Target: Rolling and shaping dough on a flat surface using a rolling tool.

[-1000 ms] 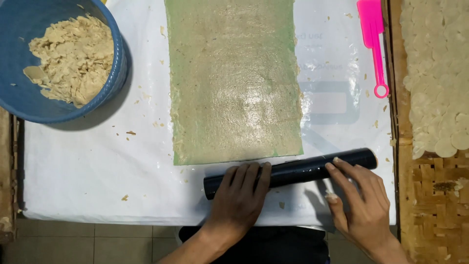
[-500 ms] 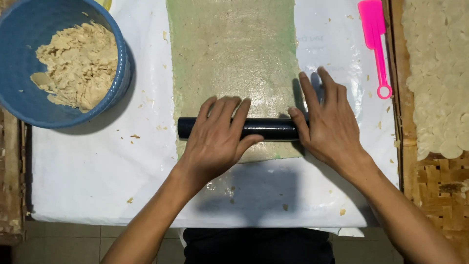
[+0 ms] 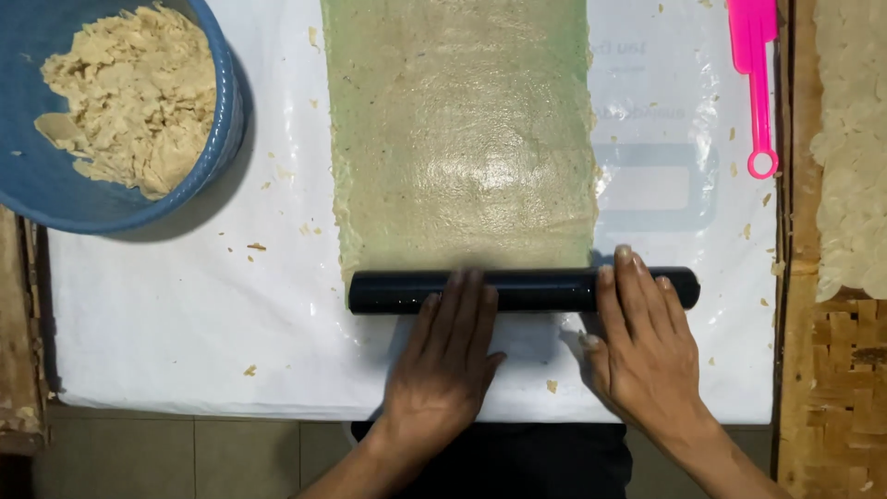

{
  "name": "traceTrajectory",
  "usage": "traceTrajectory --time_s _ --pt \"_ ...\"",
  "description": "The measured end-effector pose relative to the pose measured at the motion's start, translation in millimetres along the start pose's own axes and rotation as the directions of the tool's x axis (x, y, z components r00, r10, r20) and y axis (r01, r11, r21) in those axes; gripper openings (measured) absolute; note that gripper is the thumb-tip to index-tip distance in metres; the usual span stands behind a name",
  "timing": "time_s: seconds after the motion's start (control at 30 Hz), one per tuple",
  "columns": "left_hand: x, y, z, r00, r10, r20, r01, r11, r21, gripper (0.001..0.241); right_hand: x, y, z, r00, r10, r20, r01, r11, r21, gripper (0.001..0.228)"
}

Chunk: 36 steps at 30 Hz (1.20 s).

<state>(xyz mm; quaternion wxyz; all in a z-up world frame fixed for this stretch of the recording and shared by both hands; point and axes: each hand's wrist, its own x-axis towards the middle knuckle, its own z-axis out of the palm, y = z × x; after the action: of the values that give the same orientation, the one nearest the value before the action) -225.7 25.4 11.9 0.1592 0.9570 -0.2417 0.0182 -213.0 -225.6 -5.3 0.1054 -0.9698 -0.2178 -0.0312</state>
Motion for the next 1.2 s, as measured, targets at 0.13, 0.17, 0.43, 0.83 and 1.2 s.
traceTrajectory --time_s 0.13,0.17,0.43,0.83,1.2 --pt "-32.8 14.1 3.9 1.0 0.003 0.01 -0.003 0.999 -0.045 0.067 -42.6 -11.9 -4.2 0.999 -0.002 0.032 0.003 1.0 -0.02 0.068" --pt "-37.5 16.6 0.4 1.0 0.025 -0.018 -0.027 0.995 -0.093 0.069 -50.6 -14.4 -5.9 1.0 0.018 0.023 -0.019 0.999 0.041 0.064" --pt "-29.7 14.8 -5.8 0.953 -0.068 -0.294 0.033 0.992 -0.125 0.056 -63.0 -23.7 -20.6 0.97 0.155 -0.185 -0.108 0.964 0.243 0.041" --pt "-29.8 17.7 -2.7 0.977 -0.059 -0.207 0.036 0.993 -0.114 0.047 -35.4 -48.5 -43.3 0.992 0.103 0.078 -0.103 0.995 -0.015 0.064" --pt "-26.6 16.9 1.5 0.978 -0.067 -0.195 0.044 0.992 -0.118 0.049 33.7 -45.6 -53.4 0.997 0.08 0.018 -0.081 0.942 0.325 0.046"
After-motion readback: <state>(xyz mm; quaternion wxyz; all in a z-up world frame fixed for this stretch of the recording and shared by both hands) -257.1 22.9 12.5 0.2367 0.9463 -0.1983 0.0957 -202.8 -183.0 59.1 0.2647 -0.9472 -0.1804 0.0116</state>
